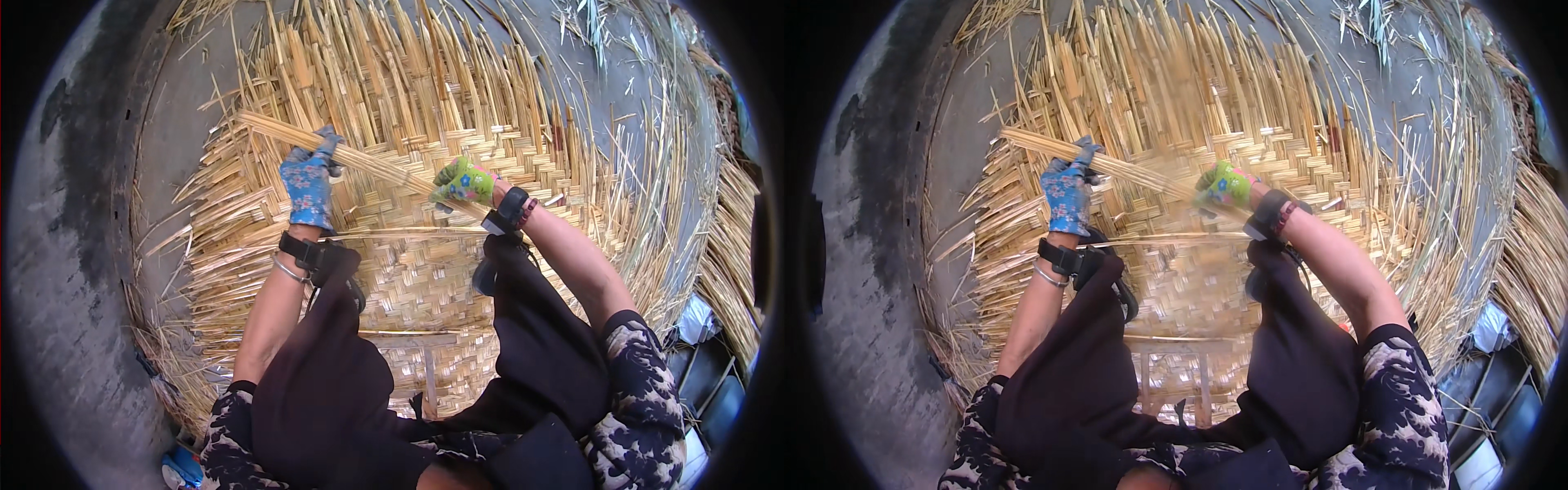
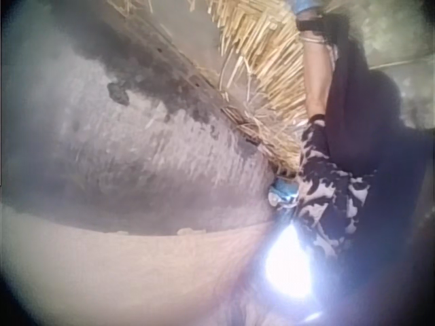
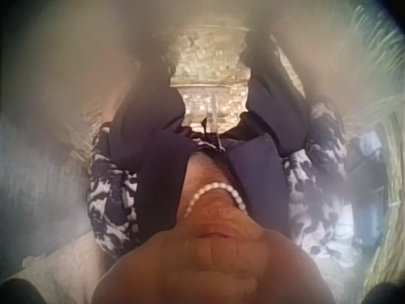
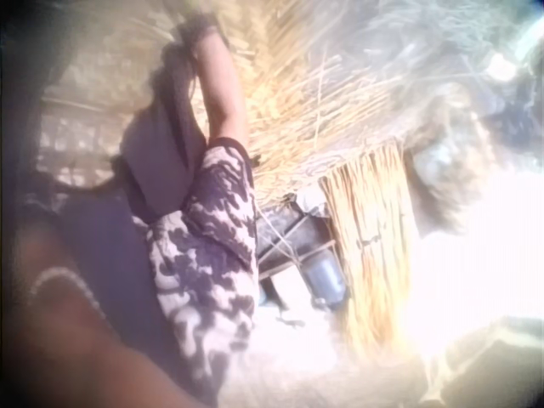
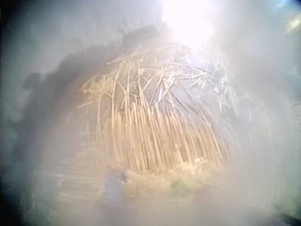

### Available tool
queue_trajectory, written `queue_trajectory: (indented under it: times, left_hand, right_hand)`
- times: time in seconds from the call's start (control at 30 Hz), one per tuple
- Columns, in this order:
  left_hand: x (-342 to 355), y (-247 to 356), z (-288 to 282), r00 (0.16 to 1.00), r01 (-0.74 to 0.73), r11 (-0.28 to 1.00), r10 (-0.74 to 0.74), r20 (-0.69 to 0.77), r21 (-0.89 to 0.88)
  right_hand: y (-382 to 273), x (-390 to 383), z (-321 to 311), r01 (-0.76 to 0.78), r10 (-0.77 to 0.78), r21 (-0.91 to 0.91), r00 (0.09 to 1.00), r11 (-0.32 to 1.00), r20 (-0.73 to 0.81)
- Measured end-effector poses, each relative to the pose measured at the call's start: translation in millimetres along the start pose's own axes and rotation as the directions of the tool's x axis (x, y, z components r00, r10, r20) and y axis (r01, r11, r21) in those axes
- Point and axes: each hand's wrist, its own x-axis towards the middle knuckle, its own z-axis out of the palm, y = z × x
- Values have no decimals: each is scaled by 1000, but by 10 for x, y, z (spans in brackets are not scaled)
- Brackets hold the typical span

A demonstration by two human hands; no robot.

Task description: The recorder is weaving a mat using thin bamboo or straw strips.

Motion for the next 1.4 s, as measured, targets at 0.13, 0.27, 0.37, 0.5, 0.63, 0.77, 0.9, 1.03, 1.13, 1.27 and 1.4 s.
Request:
queue_trajectory:
  times: [0.13,0.27,0.37,0.5,0.63,0.77,0.9,1.03,1.13,1.27,1.4]
  left_hand:
    - [-24,-108,71,997,-76,991,78,16,-108]
    - [-224,-308,226,957,231,973,-225,185,-15]
    - [-166,-295,140,981,155,988,-150,124,-26]
    - [-150,-268,106,985,168,986,-167,34,-19]
    - [-109,-222,72,997,61,998,-60,39,-32]
    - [24,-118,-195,995,38,993,-48,-88,-111]
    - [29,-199,-325,991,38,997,-46,-124,-63]
    - [13,-368,-395,989,56,996,-64,-136,-64]
    - [54,-510,-585,948,219,964,-247,-202,-149]
    - [77,-755,-885,913,268,884,-359,-191,-383]
    - [92,-791,-1272,865,244,964,-265,-426,-105]
  right_hand:
    - [-165,-12,120,169,-165,201,986,965,-39]
    - [-396,-11,221,180,-151,373,983,910,-104]
    - [-490,-47,232,160,-117,444,985,881,-124]
    - [-499,-72,239,148,-101,372,985,916,-141]
    - [-380,-16,231,171,-129,461,984,871,-121]
    - [-185,0,78,27,-47,534,999,845,24]
    - [14,29,119,10,-1,73,993,997,-122]
    - [281,72,135,102,-100,1,978,995,-181]
    - [464,72,89,408,-385,65,895,911,-224]
    - [503,-5,85,120,-218,-304,924,945,-315]
    - [460,-1,237,-132,-70,-531,937,837,-343]
